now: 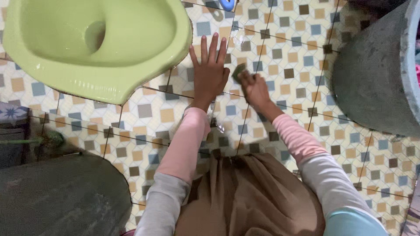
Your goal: The person scrubs the tiled floor of a bathroom with a brush and water, then rinses the area with water from a bucket using a blue plastic scoop.
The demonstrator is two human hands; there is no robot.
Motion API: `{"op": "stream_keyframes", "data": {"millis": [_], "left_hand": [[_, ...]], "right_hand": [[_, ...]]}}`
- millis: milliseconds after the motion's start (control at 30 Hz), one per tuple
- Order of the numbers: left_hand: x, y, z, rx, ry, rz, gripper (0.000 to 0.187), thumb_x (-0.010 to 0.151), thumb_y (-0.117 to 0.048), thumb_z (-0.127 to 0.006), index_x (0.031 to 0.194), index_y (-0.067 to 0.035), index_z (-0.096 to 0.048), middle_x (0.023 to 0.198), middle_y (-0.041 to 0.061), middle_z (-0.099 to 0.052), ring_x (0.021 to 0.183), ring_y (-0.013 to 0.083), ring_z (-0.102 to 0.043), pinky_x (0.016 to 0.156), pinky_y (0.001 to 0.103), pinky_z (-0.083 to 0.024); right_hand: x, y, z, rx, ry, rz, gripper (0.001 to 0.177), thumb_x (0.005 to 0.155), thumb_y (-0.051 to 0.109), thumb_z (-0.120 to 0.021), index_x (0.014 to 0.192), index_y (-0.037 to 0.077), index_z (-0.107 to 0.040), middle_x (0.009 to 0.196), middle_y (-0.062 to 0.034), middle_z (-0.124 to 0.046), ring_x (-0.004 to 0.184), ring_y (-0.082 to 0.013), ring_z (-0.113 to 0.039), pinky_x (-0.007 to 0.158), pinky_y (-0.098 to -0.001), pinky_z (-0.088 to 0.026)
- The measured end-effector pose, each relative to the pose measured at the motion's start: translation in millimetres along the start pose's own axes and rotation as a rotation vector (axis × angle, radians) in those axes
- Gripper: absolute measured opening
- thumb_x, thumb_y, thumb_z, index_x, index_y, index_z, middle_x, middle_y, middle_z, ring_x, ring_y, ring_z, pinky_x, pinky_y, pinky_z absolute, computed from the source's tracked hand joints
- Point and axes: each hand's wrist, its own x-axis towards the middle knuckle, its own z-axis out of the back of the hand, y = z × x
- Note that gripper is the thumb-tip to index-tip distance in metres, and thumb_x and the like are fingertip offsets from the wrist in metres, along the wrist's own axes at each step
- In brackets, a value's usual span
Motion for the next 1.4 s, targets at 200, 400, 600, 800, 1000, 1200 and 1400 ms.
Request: {"op": "stream_keyframes", "data": {"millis": [200,400,600,800,1000,1200,1400], "left_hand": [[-6,11,-5,-0.208,-0.103,-0.026,0.055,0.093,-0.018,-0.060,0.146,-0.008,-0.053,0.153,0.009,-0.050,0.152,0.0321,-0.034,0.127,0.063,-0.010],[-13,18,-14,-0.377,-0.128,-0.027,0.042,0.094,-0.012,-0.057,0.135,-0.013,-0.061,0.148,0.006,-0.057,0.150,0.0292,-0.041,0.127,0.057,-0.015],[-30,27,5,-0.888,-0.106,0.027,0.041,0.099,-0.004,-0.053,0.138,-0.014,-0.061,0.140,0.007,-0.060,0.128,0.0253,-0.060,0.113,0.045,-0.042],[-47,51,55,-1.024,-0.183,0.192,0.037,0.102,0.001,-0.052,0.135,-0.009,-0.062,0.127,0.009,-0.065,0.102,0.0162,-0.063,0.090,0.028,-0.053],[-69,73,114,-0.916,-0.114,0.300,0.038,0.100,-0.003,-0.053,0.137,-0.006,-0.060,0.125,0.009,-0.068,0.098,0.0169,-0.062,0.083,0.028,-0.052],[-104,71,186,-0.799,-0.057,0.374,0.040,0.099,-0.008,-0.056,0.139,-0.006,-0.059,0.132,0.011,-0.066,0.105,0.0227,-0.065,0.089,0.035,-0.053],[-131,14,288,-0.550,-0.161,0.447,0.037,0.099,-0.010,-0.057,0.135,-0.004,-0.060,0.128,0.016,-0.063,0.111,0.0352,-0.065,0.093,0.044,-0.053]], "right_hand": [[34,-14,35,0.028,0.369,-0.104,0.036,0.082,0.034,-0.078,0.107,0.008,-0.077,0.100,-0.0183,-0.075,0.104,-0.0412,-0.063,0.086,-0.0489,-0.053],[119,-31,99,0.786,-0.176,-0.437,0.037,0.108,0.034,-0.056,0.128,0.006,-0.070,0.112,-0.0121,-0.076,0.094,-0.0237,-0.069,0.077,-0.0344,-0.055],[231,-29,150,1.146,-0.033,-0.506,0.049,0.105,0.049,-0.060,0.128,0.006,-0.063,0.101,-0.0032,-0.076,0.076,-0.0064,-0.060,0.067,-0.0251,-0.052],[288,-23,140,1.330,0.281,-0.520,0.045,0.105,0.045,-0.062,0.116,0.002,-0.061,0.083,-0.0055,-0.074,0.066,-0.0110,-0.067,0.062,-0.0266,-0.053],[292,-11,129,1.717,0.466,-0.546,0.025,0.105,0.032,-0.058,0.113,0.009,-0.063,0.066,0.0004,-0.057,0.053,-0.0113,-0.054,0.050,-0.0270,-0.047],[268,49,181,1.524,0.455,-0.456,0.021,0.105,0.020,-0.059,0.120,0.006,-0.059,0.082,-0.0042,-0.065,0.067,-0.0124,-0.061,0.060,-0.0261,-0.051],[230,107,292,1.496,0.665,-0.326,0.026,0.099,0.009,-0.057,0.122,0.001,-0.061,0.082,-0.0036,-0.061,0.059,-0.0094,-0.050,0.052,-0.0250,-0.041]]}}
